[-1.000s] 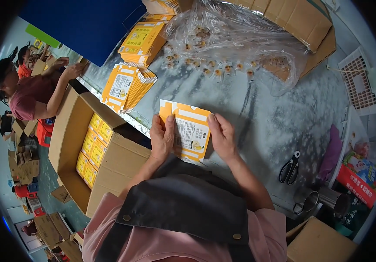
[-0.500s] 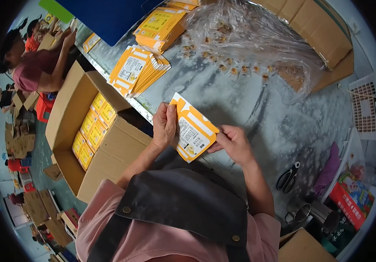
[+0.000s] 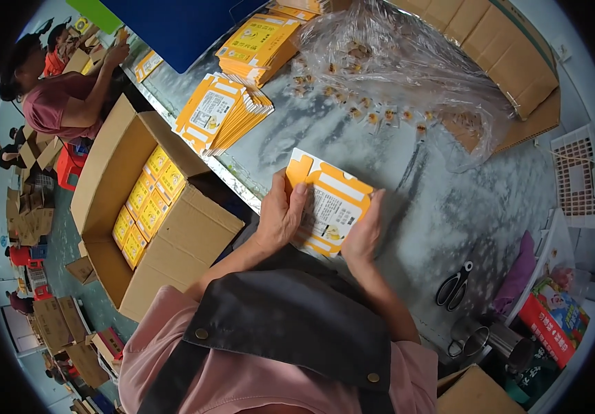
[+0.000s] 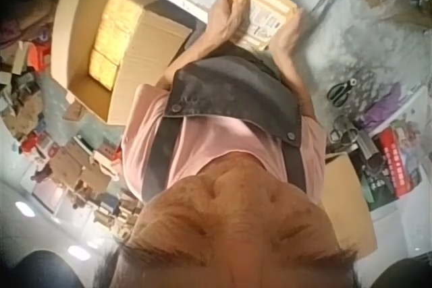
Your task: Packing small yellow product boxes into a larger cardboard shipping carton.
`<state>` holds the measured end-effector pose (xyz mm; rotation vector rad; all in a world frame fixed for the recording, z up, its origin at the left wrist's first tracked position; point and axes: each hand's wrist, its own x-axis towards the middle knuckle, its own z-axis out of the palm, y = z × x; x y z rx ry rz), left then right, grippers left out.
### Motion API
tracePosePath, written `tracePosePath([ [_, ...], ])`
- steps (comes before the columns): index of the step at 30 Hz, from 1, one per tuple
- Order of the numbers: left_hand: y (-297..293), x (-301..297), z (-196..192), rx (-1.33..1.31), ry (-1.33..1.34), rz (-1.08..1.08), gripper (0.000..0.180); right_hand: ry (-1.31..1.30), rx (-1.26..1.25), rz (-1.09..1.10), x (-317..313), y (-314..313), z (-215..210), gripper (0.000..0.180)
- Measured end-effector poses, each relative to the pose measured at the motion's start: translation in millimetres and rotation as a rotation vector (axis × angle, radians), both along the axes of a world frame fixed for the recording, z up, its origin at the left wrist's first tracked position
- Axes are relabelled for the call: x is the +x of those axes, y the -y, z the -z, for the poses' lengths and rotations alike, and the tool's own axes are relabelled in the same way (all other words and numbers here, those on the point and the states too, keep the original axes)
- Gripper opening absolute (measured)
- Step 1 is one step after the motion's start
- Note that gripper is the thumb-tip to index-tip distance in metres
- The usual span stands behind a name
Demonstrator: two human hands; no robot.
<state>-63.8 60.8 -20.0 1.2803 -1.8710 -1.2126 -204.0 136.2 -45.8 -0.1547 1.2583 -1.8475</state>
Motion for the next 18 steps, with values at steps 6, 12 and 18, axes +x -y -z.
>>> tracePosePath([
  [6,0.6,4.9,5.3,0.030,-0.133,0.081,0.061,0.096,-0.012,0.052,11.7,5.3,-14.2,0.066],
  [12,-10.2,0.8,2.1,-0.051,-0.154,0.193,0.079,-0.170,0.082,0.033,16.6,10.6,-4.4,0.069],
  [18,-7.6,-2.8,-2.6,-0.246,-0.024,0.123,0.086,-0.145,0.095,0.024,7.0,17.2,-1.4,0.063],
])
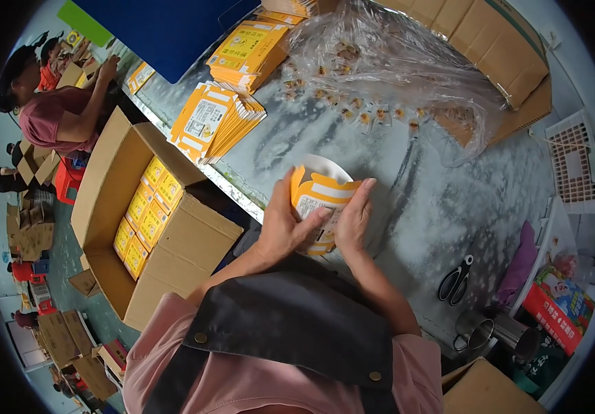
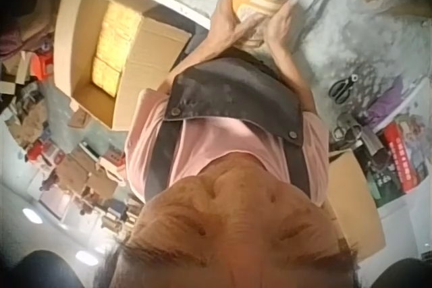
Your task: Packing small yellow product boxes into a larger cardboard shipping carton.
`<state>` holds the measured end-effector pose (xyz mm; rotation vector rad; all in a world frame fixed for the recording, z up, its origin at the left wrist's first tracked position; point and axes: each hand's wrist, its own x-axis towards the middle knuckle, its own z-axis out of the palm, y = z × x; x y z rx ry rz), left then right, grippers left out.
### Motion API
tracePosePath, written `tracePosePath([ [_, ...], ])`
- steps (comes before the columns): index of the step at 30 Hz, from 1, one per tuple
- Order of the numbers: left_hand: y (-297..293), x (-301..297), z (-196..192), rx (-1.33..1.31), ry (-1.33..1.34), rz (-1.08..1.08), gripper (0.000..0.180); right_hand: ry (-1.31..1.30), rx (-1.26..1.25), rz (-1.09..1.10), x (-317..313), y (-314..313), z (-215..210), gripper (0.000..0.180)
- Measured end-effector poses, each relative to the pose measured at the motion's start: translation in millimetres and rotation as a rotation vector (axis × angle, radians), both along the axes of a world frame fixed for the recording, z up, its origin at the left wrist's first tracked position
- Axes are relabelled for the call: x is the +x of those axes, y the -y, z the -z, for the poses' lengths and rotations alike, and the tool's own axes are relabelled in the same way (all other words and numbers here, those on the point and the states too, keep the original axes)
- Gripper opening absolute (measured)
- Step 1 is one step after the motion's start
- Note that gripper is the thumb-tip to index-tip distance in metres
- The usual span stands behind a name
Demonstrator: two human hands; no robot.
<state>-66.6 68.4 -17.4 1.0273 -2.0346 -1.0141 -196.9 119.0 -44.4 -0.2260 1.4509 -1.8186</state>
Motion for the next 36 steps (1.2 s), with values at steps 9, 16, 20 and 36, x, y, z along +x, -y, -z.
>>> tracePosePath([
  [9,9.4,8.2,15.4,0.202,-0.032,-0.052,0.089,-0.152,-0.150,-0.248,-0.9,-14.0,-30.5,0.058],
  [16,-6.0,5.9,7.8,0.059,0.131,0.060,0.132,-0.302,0.082,-0.264,-0.4,-24.5,-33.4,0.056],
  [20,-5.1,4.5,-0.2,0.016,0.136,0.046,0.132,-0.263,0.002,-0.374,-41.5,-35.0,-8.7,0.045],
  [36,-17.0,4.4,14.0,0.242,-0.256,0.304,0.109,-0.030,0.155,-1.213,-92.0,-18.4,-82.2,0.021],
])
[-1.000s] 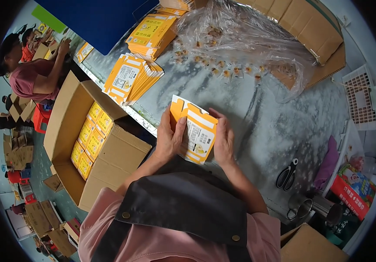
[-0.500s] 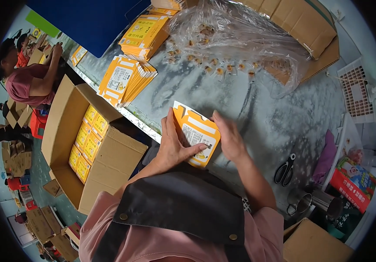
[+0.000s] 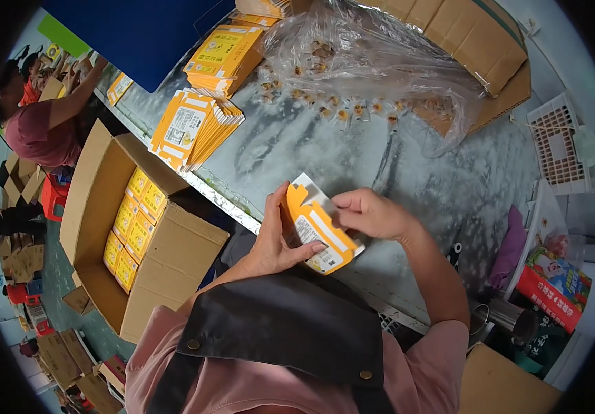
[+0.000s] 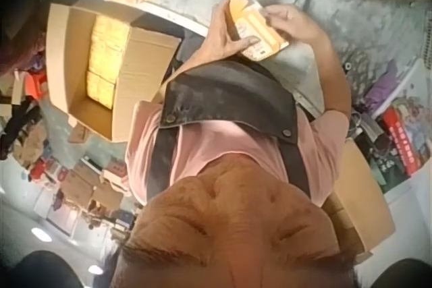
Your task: Packing small yellow product boxes into a larger cardboard shipping carton.
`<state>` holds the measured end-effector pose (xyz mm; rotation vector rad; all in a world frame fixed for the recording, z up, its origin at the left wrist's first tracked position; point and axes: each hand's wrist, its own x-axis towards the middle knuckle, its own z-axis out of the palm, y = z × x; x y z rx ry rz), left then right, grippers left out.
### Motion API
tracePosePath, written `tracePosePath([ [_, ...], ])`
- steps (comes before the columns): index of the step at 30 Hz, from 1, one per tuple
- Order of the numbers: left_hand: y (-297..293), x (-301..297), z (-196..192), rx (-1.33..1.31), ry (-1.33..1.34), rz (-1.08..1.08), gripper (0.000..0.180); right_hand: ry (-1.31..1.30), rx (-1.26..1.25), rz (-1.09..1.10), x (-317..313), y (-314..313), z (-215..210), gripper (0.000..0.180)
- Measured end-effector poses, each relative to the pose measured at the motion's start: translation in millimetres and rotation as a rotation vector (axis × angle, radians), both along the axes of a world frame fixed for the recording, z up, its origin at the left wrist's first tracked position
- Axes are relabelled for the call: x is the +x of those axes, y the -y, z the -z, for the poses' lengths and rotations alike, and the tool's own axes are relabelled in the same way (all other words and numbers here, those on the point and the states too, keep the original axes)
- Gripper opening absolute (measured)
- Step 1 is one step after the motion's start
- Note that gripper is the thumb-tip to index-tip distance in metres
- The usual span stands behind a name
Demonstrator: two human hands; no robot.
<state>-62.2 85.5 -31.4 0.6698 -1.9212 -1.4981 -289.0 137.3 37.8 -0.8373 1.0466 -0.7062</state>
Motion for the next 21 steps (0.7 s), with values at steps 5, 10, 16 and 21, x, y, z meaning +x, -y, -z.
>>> tracePosePath([
  [5,-0.6,-2.5,-7.5,-0.080,-0.001,-0.008,0.110,-0.335,-0.140,-0.203,-6.4,2.0,-1.9,0.019],
  [10,-3.9,1.2,-17.9,-0.242,0.076,0.056,0.115,-0.563,-0.078,-0.167,-11.4,10.7,-3.2,0.018],
  [16,7.5,-4.6,-3.8,-0.112,0.147,-0.122,0.078,-0.201,0.201,0.318,-22.7,12.0,31.0,0.036],
  [21,12.1,2.1,10.1,-0.093,0.249,-0.163,0.065,0.297,-0.086,0.853,53.7,-34.1,76.7,0.059],
])
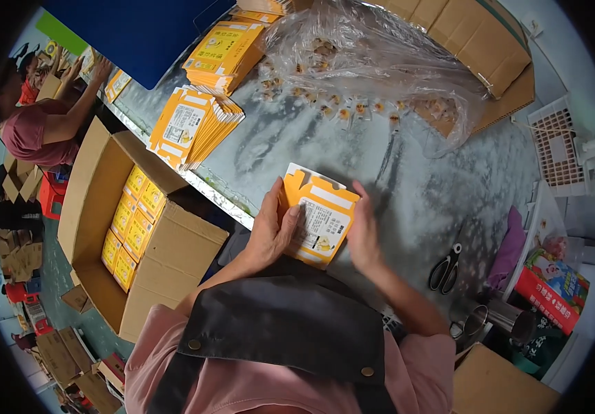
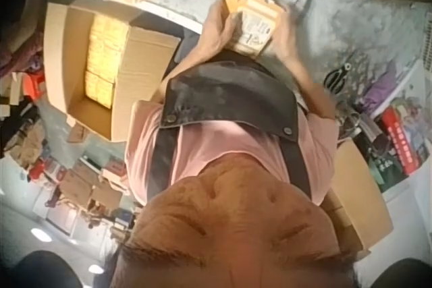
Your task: Packing small yellow product boxes into a larger cardboard shipping carton.
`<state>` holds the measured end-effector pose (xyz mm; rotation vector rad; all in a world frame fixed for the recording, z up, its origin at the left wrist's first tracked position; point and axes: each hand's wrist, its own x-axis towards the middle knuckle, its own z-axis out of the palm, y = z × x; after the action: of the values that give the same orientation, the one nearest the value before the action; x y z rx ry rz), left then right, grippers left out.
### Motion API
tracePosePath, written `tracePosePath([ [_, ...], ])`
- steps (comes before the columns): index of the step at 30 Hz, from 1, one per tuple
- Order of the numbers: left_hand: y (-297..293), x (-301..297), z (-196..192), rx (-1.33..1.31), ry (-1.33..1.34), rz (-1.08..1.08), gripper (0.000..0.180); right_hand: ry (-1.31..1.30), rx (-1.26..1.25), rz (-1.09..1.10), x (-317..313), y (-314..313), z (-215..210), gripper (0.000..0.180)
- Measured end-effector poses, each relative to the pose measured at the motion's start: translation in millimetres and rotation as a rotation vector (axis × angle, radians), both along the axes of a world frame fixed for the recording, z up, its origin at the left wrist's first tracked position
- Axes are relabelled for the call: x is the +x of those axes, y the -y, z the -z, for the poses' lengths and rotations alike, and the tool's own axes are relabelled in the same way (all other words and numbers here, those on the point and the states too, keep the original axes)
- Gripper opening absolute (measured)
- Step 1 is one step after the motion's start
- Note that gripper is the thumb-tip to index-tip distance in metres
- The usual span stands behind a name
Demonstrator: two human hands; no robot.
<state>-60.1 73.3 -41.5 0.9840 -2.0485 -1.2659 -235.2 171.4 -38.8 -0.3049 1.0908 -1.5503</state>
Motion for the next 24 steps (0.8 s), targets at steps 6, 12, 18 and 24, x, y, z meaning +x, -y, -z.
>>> tracePosePath([
  [6,-17.5,-0.2,-14.3,0.021,-0.040,0.045,0.059,-0.590,-0.016,0.117,39.5,6.9,2.4,0.059],
  [12,-6.8,11.2,-4.0,0.070,-0.074,-0.065,0.052,-0.569,-0.131,0.026,47.7,3.6,8.5,0.058],
  [18,-7.6,22.8,-10.5,0.101,-0.083,-0.078,0.046,-0.670,-0.075,0.137,50.7,8.2,18.7,0.031],
  [24,-12.3,23.4,-23.7,0.087,-0.050,-0.166,0.026,-0.915,-0.151,0.126,48.1,5.6,-5.4,0.025],
])
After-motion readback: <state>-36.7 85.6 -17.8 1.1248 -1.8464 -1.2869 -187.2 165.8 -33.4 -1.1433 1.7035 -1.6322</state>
